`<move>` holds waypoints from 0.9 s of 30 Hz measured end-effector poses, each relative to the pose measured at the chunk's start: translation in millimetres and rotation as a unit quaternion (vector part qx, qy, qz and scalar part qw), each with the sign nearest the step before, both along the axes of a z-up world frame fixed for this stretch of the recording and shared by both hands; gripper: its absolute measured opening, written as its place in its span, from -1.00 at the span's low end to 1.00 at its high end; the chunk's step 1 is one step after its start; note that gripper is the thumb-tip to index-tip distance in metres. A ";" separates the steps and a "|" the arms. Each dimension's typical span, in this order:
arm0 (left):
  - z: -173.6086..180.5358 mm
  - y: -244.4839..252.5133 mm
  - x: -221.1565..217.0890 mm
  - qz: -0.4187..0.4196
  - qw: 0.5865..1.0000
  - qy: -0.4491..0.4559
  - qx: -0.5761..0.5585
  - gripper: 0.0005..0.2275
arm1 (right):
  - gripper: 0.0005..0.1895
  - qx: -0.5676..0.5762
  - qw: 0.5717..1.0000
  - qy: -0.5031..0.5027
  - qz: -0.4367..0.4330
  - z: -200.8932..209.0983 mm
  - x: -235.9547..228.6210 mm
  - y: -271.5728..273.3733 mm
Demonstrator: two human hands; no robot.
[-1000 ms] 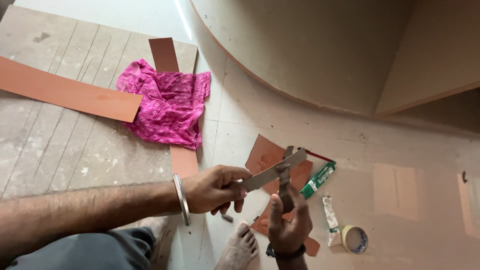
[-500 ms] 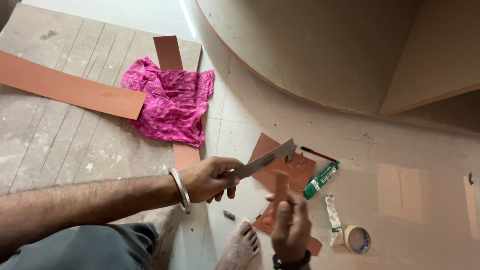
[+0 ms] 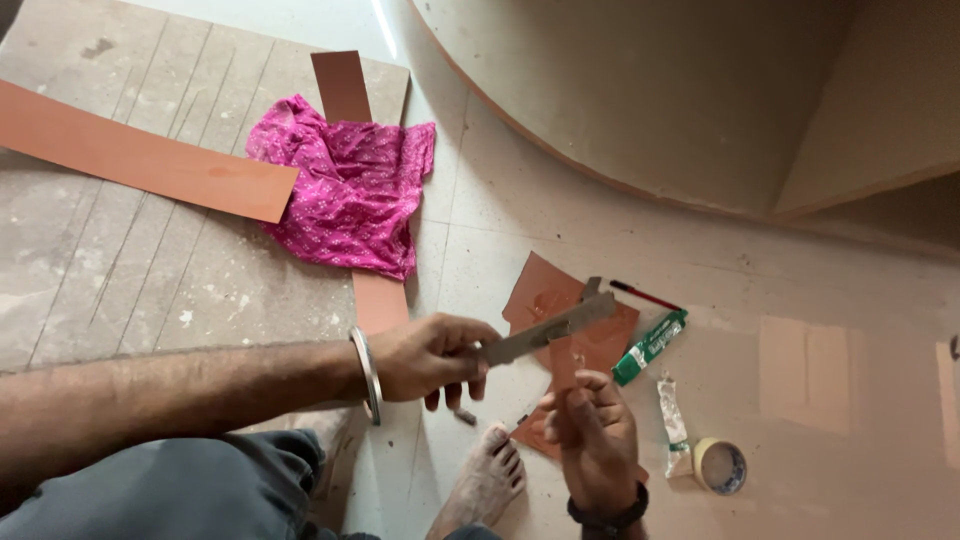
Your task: Applying adhesive and laminate strips to a wooden surface.
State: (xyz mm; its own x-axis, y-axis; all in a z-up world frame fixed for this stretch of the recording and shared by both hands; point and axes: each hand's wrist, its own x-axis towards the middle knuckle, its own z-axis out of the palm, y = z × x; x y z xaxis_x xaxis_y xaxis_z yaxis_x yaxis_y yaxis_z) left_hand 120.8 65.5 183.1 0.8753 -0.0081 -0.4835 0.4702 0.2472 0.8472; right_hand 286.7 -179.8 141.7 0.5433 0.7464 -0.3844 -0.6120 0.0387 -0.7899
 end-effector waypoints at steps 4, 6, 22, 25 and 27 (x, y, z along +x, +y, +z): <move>-27.8 4.6 -3.6 0.112 0.993 -0.001 -0.038 -0.76 | -0.73 -0.043 0.997 -0.001 -0.064 -14.7 16.8 -37.5; -8.5 10.4 -8.1 0.114 0.993 0.033 -0.028 -0.76 | -0.75 -0.144 0.984 -0.076 -0.069 -14.0 12.7 -68.6; 2.9 22.5 -10.4 0.105 0.990 0.080 0.055 -0.82 | -0.81 -0.457 0.849 -0.250 0.089 -189.8 41.8 -181.4; 6.3 22.7 -11.4 0.093 0.990 0.086 0.069 -0.82 | -0.80 -0.457 0.844 -0.259 0.108 -180.9 41.6 -164.9; 7.3 22.0 -10.8 0.091 0.989 0.092 0.072 -0.81 | -0.80 -0.471 0.830 -0.271 0.124 -172.2 40.5 -154.6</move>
State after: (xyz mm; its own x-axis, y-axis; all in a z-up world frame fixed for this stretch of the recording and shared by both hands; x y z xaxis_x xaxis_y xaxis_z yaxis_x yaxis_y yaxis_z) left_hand 109.9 87.5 190.4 0.7529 0.2213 -0.6198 0.5790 0.2250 0.7837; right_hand 327.3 -334.4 -30.5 0.7019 0.3672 -0.6103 -0.0538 -0.8271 -0.5595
